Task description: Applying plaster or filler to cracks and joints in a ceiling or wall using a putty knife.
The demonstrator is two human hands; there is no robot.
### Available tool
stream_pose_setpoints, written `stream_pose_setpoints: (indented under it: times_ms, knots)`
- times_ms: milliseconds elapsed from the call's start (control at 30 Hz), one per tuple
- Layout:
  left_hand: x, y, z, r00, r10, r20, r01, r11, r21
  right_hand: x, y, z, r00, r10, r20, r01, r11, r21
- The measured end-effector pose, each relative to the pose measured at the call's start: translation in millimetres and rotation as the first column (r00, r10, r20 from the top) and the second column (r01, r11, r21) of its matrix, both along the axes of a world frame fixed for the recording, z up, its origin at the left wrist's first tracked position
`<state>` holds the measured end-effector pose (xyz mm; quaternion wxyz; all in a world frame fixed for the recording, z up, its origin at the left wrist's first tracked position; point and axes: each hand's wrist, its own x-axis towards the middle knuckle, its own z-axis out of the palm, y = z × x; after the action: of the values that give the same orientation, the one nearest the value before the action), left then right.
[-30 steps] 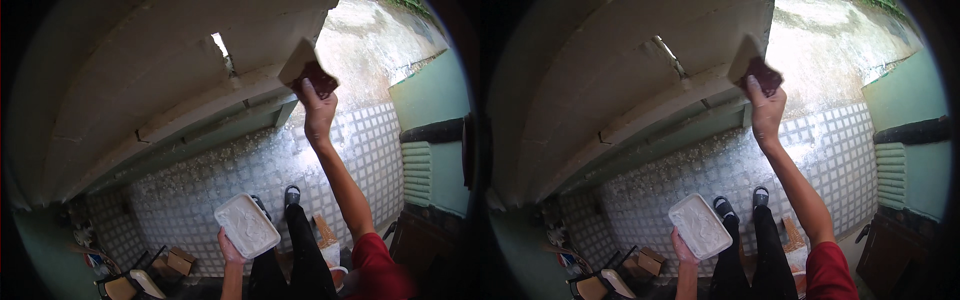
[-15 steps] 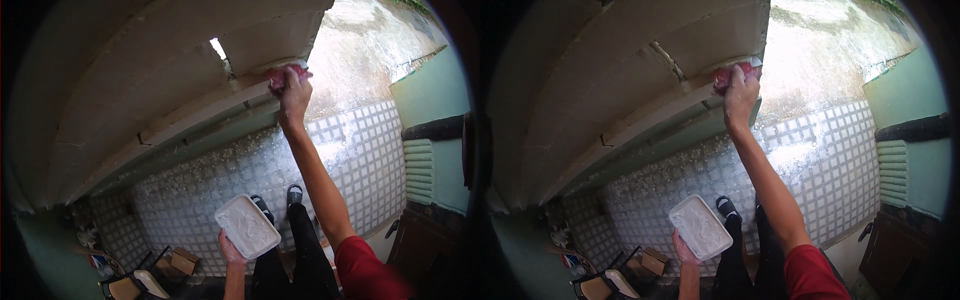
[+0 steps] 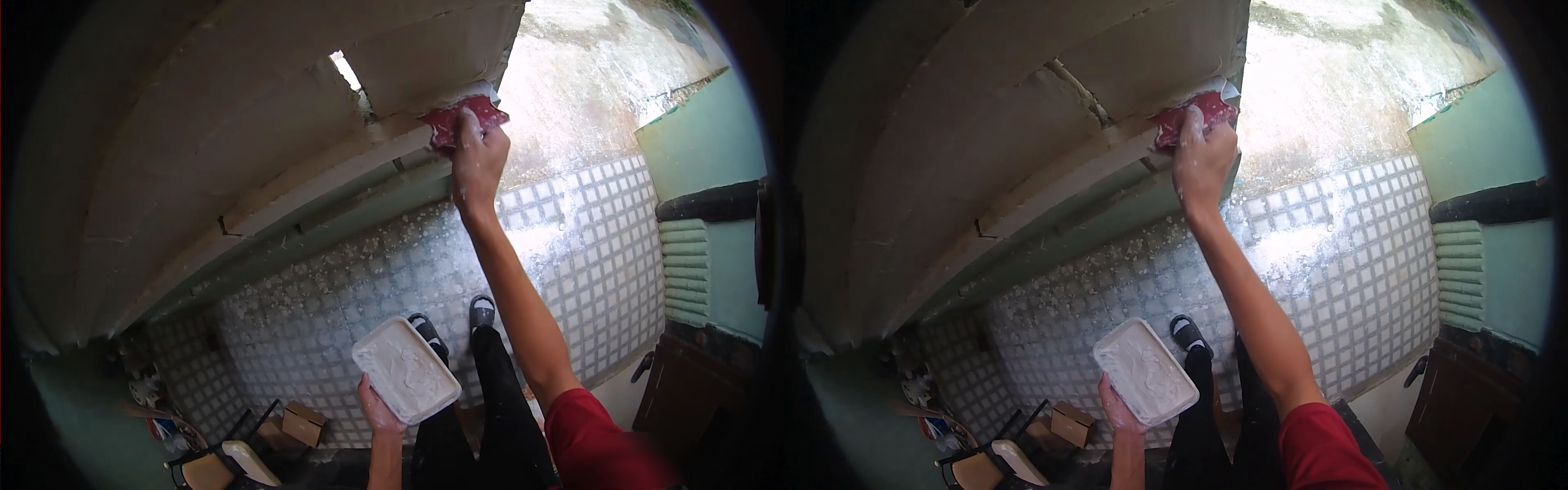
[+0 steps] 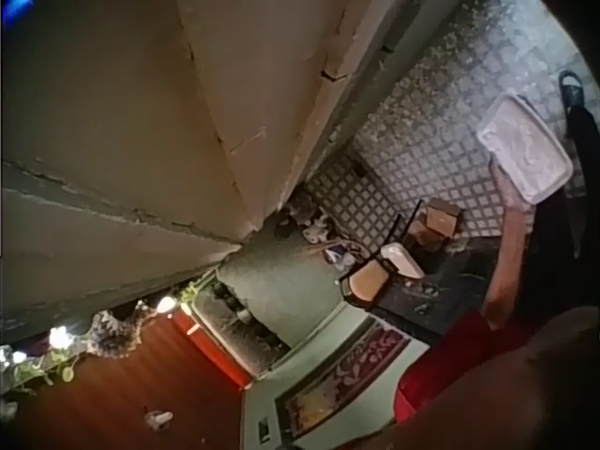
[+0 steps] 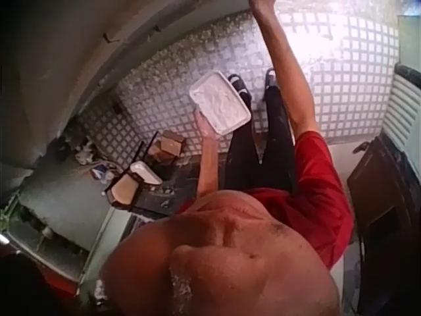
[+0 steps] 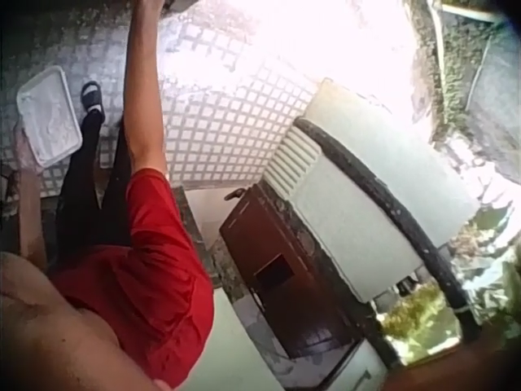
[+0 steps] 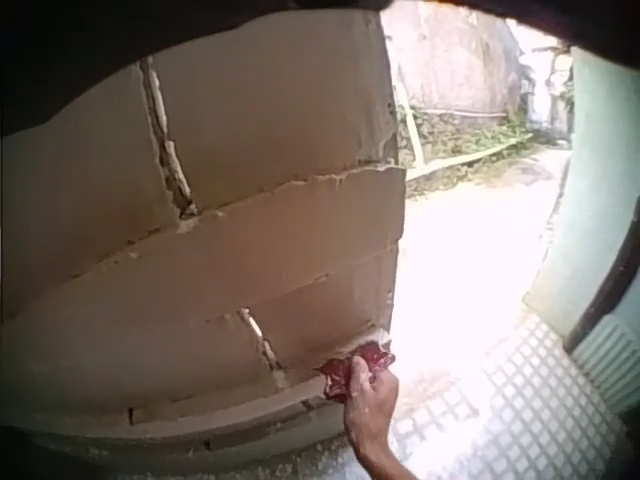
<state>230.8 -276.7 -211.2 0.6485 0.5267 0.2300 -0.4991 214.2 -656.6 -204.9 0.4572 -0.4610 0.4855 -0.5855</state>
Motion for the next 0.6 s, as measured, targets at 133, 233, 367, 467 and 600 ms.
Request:
stream_pose_setpoints:
  times_ms: [133, 233, 367, 467, 600]
  knots:
    - [-1, -1, 4, 1.0, -0.004, -0.007, 0.004, 1.0, -0.01, 14, -24, 21, 0.985, 0.043, 0.165, -0.051, 0.998, 0.046]
    - [-1, -1, 5, 0.999, 0.035, -0.027, -0.036, 0.999, -0.019, 15, -13, 31, 0.969, 0.174, 0.174, -0.171, 0.985, -0.034]
    - [1, 4, 4, 0.999, 0.029, -0.019, -0.029, 0.999, -0.019, 6, 14, 30, 0.957, 0.213, 0.196, -0.194, 0.975, -0.11]
    - [-1, 2, 6, 1.0, 0.019, -0.01, -0.019, 1.0, -0.025, -12, 2, -1, 0.992, 0.066, 0.105, -0.074, 0.995, 0.074]
    - [0, 7, 4, 1.0, 0.024, 0.001, -0.024, 1.0, -0.003, -1, -19, 15, 0.966, 0.106, 0.237, -0.133, 0.986, 0.102]
